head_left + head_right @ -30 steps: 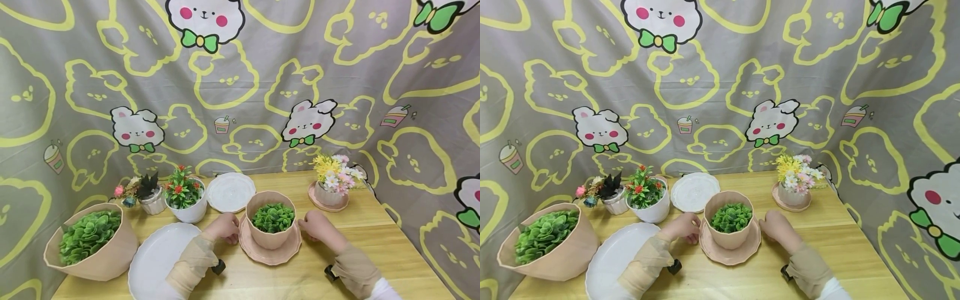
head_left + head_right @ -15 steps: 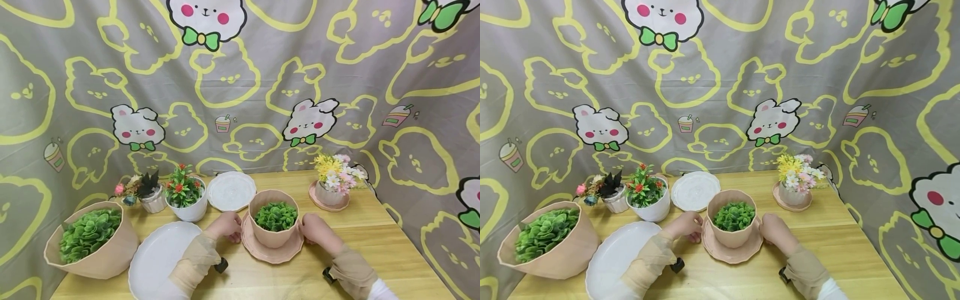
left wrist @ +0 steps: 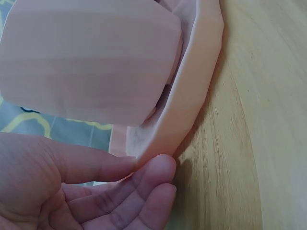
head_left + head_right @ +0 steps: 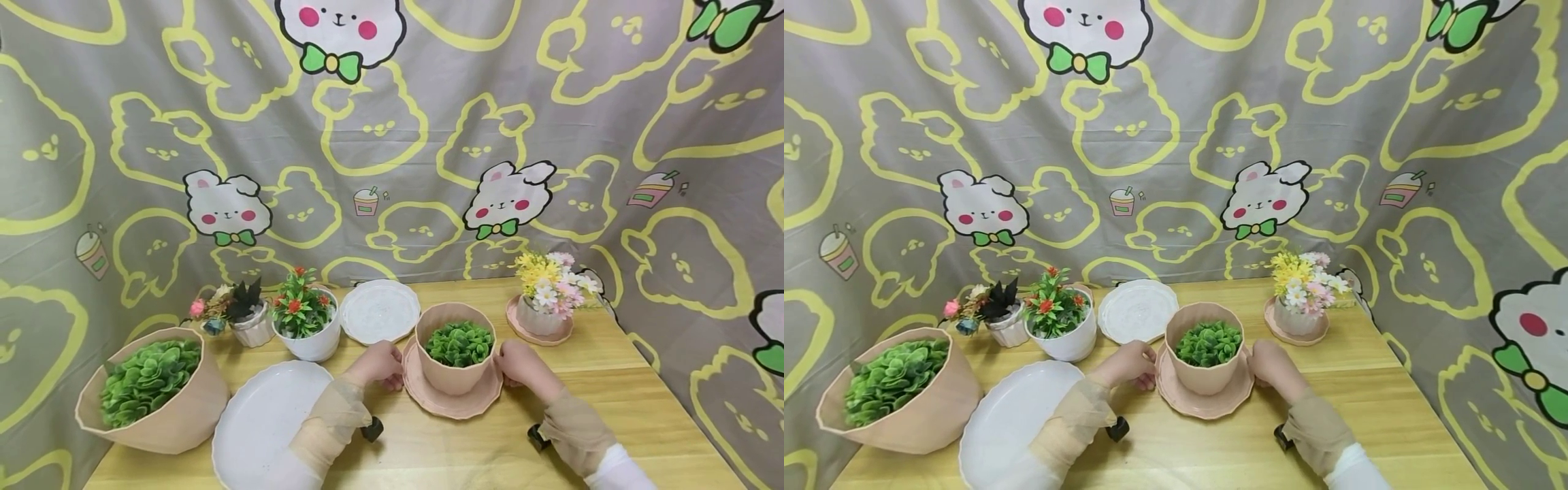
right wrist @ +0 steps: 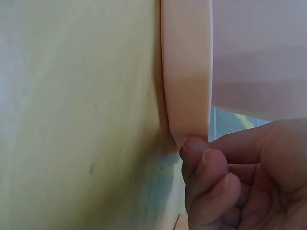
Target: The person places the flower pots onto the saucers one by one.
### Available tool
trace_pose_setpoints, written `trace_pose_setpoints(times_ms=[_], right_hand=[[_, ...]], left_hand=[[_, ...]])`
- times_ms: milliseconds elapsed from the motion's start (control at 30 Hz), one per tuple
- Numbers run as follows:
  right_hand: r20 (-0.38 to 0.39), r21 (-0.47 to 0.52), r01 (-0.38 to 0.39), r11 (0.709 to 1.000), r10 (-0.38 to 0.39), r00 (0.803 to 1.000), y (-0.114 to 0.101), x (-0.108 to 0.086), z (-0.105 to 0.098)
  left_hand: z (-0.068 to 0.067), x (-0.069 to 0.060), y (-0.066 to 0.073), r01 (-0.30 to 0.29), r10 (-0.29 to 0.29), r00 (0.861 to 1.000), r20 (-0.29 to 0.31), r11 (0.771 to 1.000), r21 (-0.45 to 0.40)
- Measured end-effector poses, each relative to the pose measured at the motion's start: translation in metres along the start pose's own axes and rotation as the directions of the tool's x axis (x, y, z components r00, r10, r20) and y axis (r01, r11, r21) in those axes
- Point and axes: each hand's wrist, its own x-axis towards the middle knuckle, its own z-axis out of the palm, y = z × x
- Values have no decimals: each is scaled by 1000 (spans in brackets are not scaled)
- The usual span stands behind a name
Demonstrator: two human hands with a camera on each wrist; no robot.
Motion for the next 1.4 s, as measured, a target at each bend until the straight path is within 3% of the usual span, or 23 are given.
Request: trace_pose_setpoints(times_ms=[267,800,1033,1400], right_hand=[[-9,8,0,1000,0,1000,11,16,-7],[-86,-110,-13,994,3,996,17,32,-21],[-120,-104,-45,994,33,992,19,41,-21],[-165,-124,-49,991,28,986,22,49,-21]], left_hand=[[7,8,8,8,-10,999,-35,998,-68],[14,34,11,-10,-15,991,-130,982,-186],[16,43,12,-6,-28,983,-180,982,-187],[14,54,21,32,-57,979,-196,991,-128]])
